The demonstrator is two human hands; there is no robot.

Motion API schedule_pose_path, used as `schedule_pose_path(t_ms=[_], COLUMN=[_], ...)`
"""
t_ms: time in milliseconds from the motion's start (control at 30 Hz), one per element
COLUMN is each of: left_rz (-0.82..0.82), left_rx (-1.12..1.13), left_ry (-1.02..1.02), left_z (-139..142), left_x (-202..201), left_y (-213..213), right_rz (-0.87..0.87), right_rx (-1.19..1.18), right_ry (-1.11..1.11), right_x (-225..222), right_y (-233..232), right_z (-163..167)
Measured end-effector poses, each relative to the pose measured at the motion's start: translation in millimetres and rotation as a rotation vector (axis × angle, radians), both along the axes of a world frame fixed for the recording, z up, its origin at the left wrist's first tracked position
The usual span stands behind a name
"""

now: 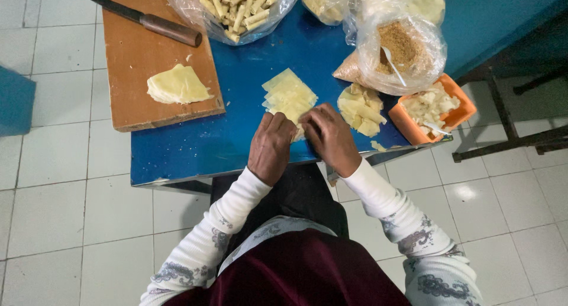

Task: The person sits at a table and arranges thin pastry sheets, then spoons brown sugar from a plastic bag onto a sheet and folds the sheet over the filling, repeating the process for more sheets. Scraps and finished folded pieces are set aside on the table and in an orange container.

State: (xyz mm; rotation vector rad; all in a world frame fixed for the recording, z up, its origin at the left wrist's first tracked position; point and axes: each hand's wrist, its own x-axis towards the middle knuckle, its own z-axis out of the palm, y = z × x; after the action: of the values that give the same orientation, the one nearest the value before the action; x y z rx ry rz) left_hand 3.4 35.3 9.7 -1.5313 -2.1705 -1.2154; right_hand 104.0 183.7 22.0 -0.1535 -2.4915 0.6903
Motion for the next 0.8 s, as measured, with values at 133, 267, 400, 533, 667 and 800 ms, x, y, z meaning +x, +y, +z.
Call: schedule_pose_path(t_ms=[133,267,400,533,667,800], left_rz=[-0.066,-0.173,-0.170,-0.154,-0.179,-0.097], left_rx=[-0.025,0.013,-0.006,0.024,-0.009,-0.075], left_ry=[-0.029,-0.131,-0.115,-0.075,0.104,0.270], left_z=[2.6,7.0,5.0,-1.5,-2.6,-0.8], left_x=[-6.8,-7.2,-7.7,-13.1,-20.0,-7.9], left_y=[-1.3,-11.7,-11.7,-7.1,-2.6,3.2], right_rz=[-0.002,0.005,0.011,-0.005,-0.009,-0.013], right_rx=[0.042,0.021,-0.005,-0.050,-0.010,-0.003], right_ry=[0.014,-0.003,0.007,-0.017,-0.005,0.000], right_x=[0.1,2.6,2.0,1.5,1.2,0.5], right_y=[-1.1,0.0,0.5,0.9,2.2,3.1], right_z=[-2.1,-1.9,-1.5,-1.7,-3.1,-4.6])
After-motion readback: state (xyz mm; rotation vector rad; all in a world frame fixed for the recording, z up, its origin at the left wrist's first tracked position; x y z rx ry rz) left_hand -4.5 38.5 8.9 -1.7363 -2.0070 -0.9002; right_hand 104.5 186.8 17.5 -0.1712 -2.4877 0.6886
